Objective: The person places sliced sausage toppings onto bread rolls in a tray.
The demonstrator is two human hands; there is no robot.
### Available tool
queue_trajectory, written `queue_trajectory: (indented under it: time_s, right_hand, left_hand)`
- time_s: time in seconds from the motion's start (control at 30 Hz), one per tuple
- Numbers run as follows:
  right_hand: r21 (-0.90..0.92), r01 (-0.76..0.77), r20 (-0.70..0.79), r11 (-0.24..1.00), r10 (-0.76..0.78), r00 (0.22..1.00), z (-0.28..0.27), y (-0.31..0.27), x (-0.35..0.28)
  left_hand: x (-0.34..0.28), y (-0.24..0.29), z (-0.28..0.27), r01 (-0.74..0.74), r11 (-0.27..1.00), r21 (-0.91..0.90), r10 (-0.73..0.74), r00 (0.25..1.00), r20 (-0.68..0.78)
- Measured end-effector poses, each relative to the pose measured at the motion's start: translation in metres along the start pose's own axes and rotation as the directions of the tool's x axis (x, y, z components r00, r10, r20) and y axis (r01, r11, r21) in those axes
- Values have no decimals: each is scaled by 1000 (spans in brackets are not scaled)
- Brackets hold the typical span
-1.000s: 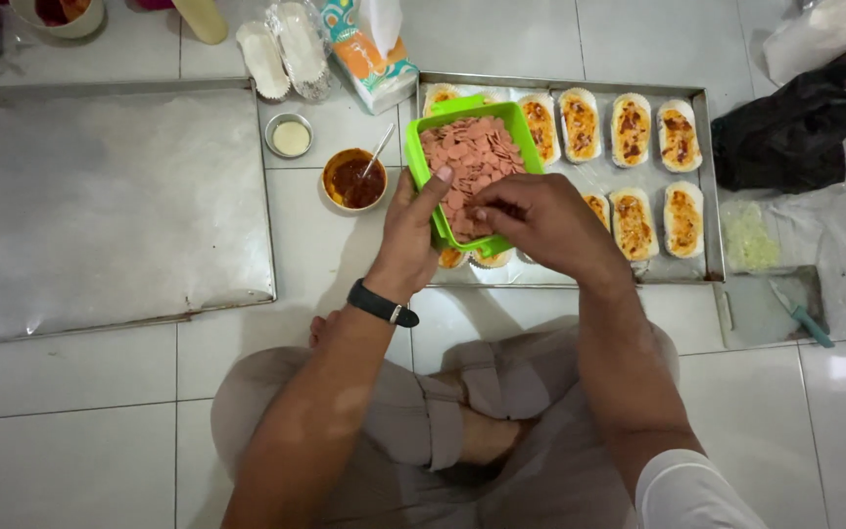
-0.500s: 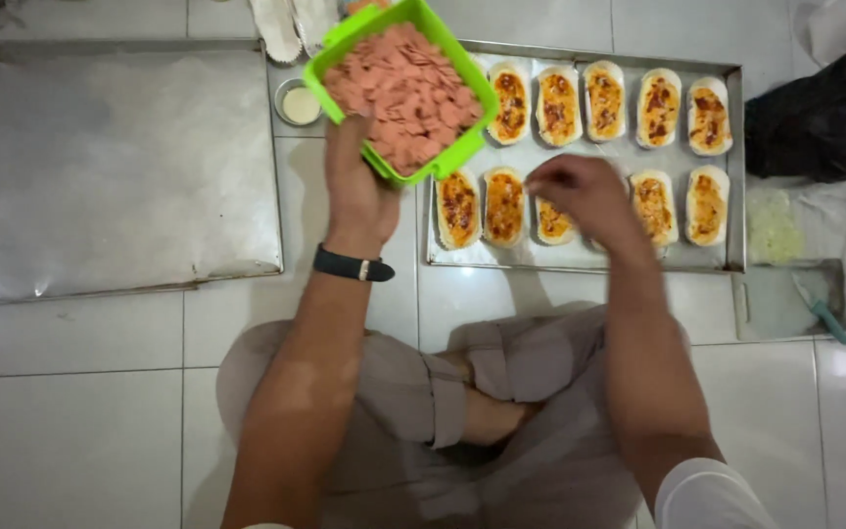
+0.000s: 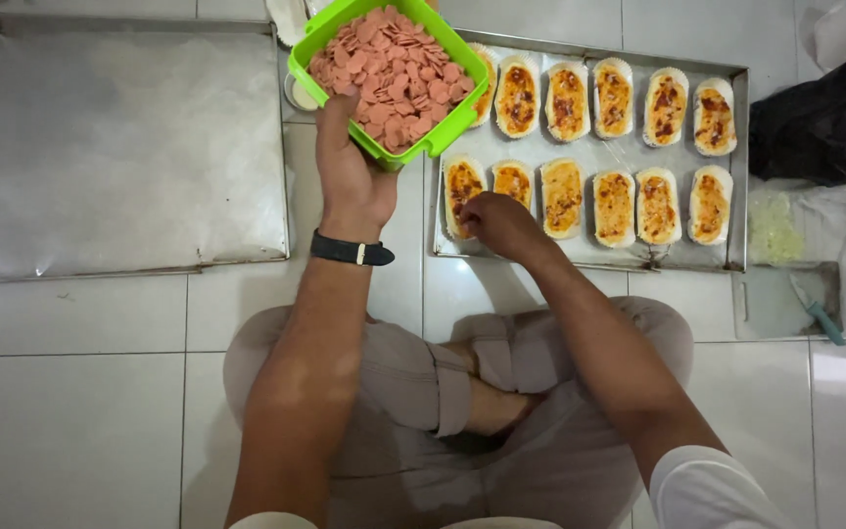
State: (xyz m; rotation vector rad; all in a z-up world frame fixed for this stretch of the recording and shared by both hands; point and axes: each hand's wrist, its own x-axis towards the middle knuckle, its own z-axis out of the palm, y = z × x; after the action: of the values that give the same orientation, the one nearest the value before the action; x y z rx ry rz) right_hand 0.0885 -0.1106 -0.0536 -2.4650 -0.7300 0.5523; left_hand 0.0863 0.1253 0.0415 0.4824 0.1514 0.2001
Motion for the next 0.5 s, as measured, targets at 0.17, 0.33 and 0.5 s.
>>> queue_trajectory:
  time_s: [0.17,0.33,0.5]
  right_hand:
    - [-2,32,-37,999,-32,999,8,5,4]
    - [-76,4,-78,997,-10,997,18,7,8]
    - [-179,-85,-135,980,61,989,16,-3,11]
  left_hand:
    - [-1,-1,3,-23,999,-30,24,999,26]
    - [-3,-2,5,-21,999,-32,21,1000,4]
    - [-5,-2,7,-1,1000,-4,1,1000,4]
